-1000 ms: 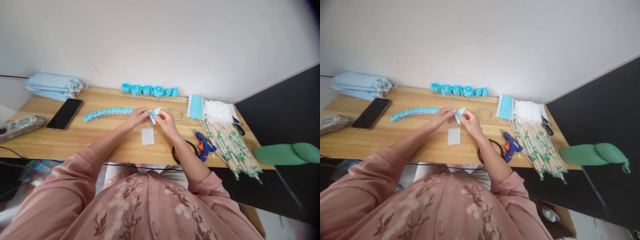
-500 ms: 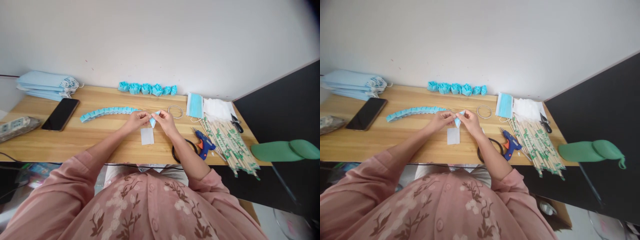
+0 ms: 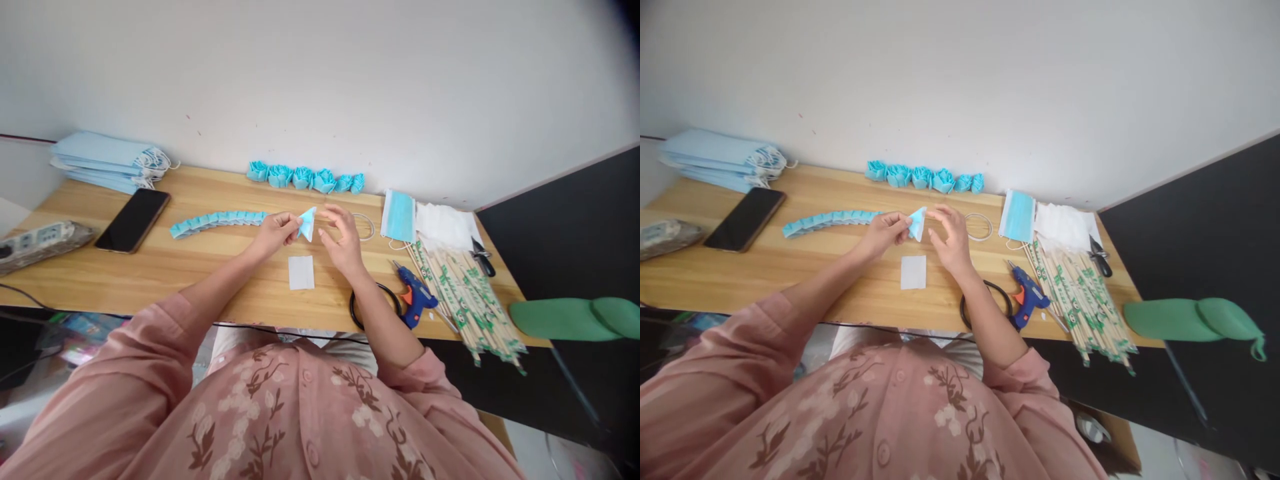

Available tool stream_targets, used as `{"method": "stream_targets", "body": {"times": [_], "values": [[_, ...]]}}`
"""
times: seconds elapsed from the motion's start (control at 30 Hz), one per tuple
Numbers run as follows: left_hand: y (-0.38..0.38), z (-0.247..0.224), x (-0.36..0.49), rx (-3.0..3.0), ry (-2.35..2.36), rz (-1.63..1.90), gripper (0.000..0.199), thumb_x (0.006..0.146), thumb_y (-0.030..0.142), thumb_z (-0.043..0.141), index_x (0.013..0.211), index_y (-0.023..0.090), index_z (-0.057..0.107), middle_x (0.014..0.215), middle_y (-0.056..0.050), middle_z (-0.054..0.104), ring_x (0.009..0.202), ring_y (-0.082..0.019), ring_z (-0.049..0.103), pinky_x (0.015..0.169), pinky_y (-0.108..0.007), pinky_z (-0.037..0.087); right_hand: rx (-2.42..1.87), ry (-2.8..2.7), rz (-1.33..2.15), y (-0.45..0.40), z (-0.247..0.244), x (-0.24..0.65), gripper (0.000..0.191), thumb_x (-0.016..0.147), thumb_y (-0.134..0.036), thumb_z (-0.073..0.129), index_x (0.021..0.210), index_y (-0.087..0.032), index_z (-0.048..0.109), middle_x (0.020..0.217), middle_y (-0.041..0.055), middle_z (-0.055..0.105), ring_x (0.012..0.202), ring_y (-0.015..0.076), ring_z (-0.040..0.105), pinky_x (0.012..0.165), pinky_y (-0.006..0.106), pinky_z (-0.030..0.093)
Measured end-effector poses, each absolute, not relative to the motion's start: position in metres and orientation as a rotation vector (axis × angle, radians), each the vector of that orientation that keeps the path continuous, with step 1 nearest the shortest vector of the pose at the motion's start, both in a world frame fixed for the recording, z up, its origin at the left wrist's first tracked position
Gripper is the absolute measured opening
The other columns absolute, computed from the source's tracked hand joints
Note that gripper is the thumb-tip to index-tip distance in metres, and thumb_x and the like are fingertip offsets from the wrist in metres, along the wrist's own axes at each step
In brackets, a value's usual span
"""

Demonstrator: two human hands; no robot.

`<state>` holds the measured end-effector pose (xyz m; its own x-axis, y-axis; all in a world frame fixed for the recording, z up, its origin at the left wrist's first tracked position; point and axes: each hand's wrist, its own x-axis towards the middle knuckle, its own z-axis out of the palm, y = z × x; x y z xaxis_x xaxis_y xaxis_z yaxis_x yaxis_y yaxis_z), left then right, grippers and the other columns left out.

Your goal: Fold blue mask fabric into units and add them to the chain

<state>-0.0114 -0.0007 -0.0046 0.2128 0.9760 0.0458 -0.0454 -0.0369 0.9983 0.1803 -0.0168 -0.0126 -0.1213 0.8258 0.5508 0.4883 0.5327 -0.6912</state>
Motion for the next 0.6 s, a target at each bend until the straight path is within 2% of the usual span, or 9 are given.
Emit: {"method": "stream_targets", "body": {"times": [0.1,0.3,0.43,0.6], "values": [[-0.0006,-0.0065,-0.0105,1.305,0.990,1.108,0.041,0.077,0.052,0.070,0.060,0.017,0.055,0.052,0.003,0.052,0.046,-0.007,0.043,0.047,-0.022,0.034,-1.054,-1.928,0.266,-0.0168,-0.0136,0.1793,0.031,0.087,-0.020,0.061,0.115,-0.031,0.068,0.142,0.0067,0.055,0.133,0.0280,0.050,0.114,0.053,0.038],[-0.0024,-0.0075,-0.0085,1.344,0.994,1.102,0.042,0.078,0.053,0.068,0.059,0.018,0.053,0.050,0.003,0.050,0.046,-0.007,0.041,0.048,-0.023,0.033,-1.045,-1.985,0.303,-0.0158,-0.0165,0.1774,0.019,0.088,-0.020,0.062,0.098,-0.031,0.074,0.141,0.0041,0.056,0.133,0.0280,0.048,0.103,0.048,0.047],[-0.0030,-0.0069,-0.0078,1.370,0.993,1.111,0.043,0.078,0.054,0.069,0.060,0.018,0.053,0.051,0.003,0.050,0.047,-0.007,0.041,0.048,-0.023,0.032,-1.036,-1.906,0.360,-0.0152,-0.0173,0.1776,0.010,0.090,-0.029,0.065,0.092,-0.029,0.075,0.133,0.0058,0.061,0.127,0.0263,0.054,0.107,0.049,0.044],[-0.0029,-0.0089,-0.0068,1.414,0.999,1.138,0.043,0.080,0.054,0.068,0.061,0.018,0.054,0.051,0.003,0.050,0.048,-0.007,0.041,0.049,-0.023,0.033,-1.085,-1.775,0.574,-0.0149,-0.0191,0.1762,0.013,0.089,-0.037,0.066,0.088,-0.026,0.073,0.124,0.0069,0.067,0.122,0.0244,0.059,0.110,0.047,0.042]]}}
